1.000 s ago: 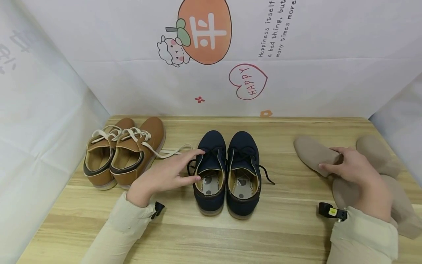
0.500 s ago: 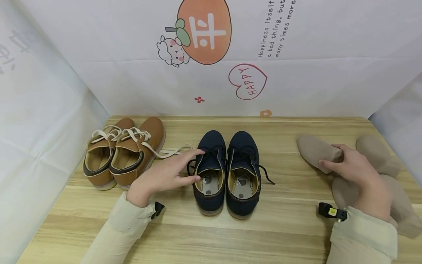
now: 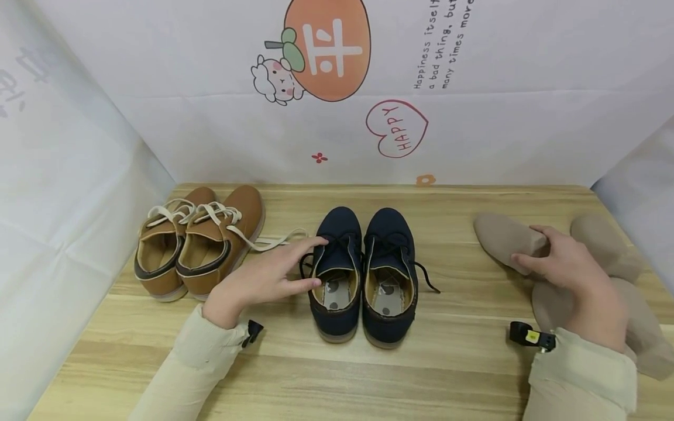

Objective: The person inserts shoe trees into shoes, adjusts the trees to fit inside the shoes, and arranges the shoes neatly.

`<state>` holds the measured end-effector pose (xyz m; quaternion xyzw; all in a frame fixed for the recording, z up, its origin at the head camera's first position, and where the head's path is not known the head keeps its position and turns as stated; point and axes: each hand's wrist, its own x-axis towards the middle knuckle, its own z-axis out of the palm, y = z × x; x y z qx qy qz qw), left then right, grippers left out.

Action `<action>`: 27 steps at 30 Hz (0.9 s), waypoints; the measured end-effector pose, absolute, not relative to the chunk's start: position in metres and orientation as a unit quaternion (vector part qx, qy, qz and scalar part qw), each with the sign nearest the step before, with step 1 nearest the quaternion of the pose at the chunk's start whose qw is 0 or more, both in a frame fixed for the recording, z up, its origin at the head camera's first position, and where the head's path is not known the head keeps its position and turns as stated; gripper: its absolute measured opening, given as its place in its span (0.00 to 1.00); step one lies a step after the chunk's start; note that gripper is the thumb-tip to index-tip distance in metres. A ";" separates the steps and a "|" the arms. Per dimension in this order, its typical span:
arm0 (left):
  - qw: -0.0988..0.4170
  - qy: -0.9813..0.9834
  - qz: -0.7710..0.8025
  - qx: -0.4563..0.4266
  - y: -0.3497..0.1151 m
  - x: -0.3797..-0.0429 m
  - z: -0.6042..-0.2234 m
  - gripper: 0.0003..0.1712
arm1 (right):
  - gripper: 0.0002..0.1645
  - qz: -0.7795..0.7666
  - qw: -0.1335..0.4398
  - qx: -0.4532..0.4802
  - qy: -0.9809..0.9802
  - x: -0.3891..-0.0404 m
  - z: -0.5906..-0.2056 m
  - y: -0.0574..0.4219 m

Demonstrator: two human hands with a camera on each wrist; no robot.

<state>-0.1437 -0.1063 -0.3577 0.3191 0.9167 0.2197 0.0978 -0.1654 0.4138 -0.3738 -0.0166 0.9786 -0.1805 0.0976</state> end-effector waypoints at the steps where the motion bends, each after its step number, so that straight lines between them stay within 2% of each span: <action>1: 0.097 0.917 0.220 0.319 -0.106 -0.144 -0.358 0.42 | 0.56 -0.180 0.098 -0.018 0.979 -0.166 -0.373 0.413; 16: 0.090 0.916 0.224 0.320 -0.106 -0.145 -0.358 0.42 | 0.58 -0.173 0.084 -0.027 0.981 -0.170 -0.365 0.405; 27: 0.089 0.917 0.215 0.323 -0.106 -0.145 -0.357 0.43 | 0.56 -0.179 0.076 -0.023 0.981 -0.165 -0.356 0.396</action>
